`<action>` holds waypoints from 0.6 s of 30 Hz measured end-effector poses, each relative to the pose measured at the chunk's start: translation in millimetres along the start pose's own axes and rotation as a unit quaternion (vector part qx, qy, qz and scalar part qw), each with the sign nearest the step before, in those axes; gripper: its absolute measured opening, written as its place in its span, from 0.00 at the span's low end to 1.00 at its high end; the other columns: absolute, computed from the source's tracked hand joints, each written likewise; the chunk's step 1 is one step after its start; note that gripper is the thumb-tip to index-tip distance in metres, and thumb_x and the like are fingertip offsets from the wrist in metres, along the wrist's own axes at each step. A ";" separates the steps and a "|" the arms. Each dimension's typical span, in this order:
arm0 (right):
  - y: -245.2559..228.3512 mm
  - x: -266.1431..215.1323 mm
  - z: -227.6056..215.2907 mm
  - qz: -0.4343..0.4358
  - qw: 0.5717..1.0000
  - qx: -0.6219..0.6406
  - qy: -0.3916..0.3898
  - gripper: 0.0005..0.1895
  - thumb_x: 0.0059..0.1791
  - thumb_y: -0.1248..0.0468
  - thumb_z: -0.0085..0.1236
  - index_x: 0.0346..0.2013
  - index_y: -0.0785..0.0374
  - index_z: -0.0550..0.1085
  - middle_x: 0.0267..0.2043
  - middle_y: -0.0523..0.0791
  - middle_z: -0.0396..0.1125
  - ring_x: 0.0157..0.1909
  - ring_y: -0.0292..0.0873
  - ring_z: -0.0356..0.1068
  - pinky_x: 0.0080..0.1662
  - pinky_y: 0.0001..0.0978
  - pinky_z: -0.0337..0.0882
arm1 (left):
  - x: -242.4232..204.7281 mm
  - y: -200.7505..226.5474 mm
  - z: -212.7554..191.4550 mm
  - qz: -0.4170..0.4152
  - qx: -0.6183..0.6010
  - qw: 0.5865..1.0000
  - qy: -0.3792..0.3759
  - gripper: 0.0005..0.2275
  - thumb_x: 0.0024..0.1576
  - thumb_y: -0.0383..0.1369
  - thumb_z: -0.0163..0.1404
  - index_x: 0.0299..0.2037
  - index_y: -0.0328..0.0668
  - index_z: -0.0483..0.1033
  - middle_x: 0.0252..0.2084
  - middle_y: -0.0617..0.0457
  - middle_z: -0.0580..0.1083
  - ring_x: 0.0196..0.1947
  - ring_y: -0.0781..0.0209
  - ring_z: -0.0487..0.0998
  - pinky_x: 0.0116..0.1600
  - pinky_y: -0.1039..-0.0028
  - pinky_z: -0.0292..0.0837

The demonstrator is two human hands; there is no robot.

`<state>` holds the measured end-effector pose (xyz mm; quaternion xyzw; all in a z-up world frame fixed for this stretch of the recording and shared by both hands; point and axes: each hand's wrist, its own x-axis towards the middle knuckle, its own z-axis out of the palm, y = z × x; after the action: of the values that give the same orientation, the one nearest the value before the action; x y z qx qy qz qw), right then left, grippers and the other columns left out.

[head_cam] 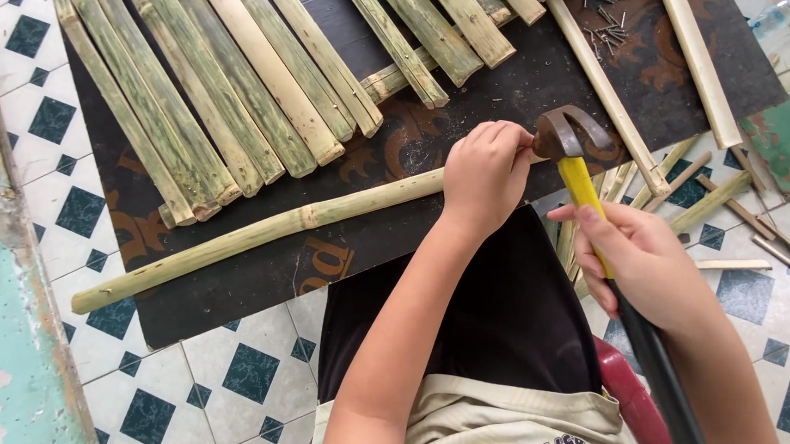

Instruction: Nailing bamboo slats onto a wooden frame using a hammer and nails to assemble a surface.

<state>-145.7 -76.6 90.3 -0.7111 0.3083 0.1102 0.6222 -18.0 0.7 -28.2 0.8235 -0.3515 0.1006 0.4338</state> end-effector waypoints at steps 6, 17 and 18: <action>-3.4 -0.9 3.8 -0.012 0.999 -0.019 0.023 0.19 0.51 0.57 0.33 0.35 0.71 0.68 0.13 0.44 0.49 0.07 0.40 0.50 0.16 0.29 0.56 | -1.1 -0.6 1.7 -0.014 0.019 1.000 -0.002 0.03 0.49 0.32 0.49 0.25 0.47 0.68 0.27 0.62 0.71 0.32 0.61 0.71 0.31 0.72 0.63; 4.0 0.1 5.8 -0.048 0.996 0.079 -0.009 0.21 0.51 0.57 0.32 0.41 0.73 0.67 0.12 0.43 0.48 0.06 0.36 0.47 0.10 0.24 0.52 | -2.2 -2.6 2.9 -0.004 0.036 0.999 -0.002 0.02 0.47 0.29 0.48 0.26 0.47 0.68 0.28 0.62 0.71 0.32 0.61 0.71 0.32 0.72 0.63; 3.5 -2.3 7.0 -0.049 0.996 0.080 -0.009 0.21 0.51 0.57 0.32 0.41 0.73 0.67 0.12 0.43 0.48 0.06 0.36 0.47 0.10 0.24 0.52 | -2.0 -1.6 2.4 -0.003 0.037 0.999 -0.002 0.02 0.47 0.29 0.48 0.26 0.47 0.68 0.28 0.62 0.71 0.32 0.61 0.71 0.32 0.72 0.63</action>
<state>-147.9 -69.4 87.3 -0.6725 0.2751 0.0615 0.6843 -18.7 0.4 -31.6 0.8405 -0.3456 0.1105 0.4025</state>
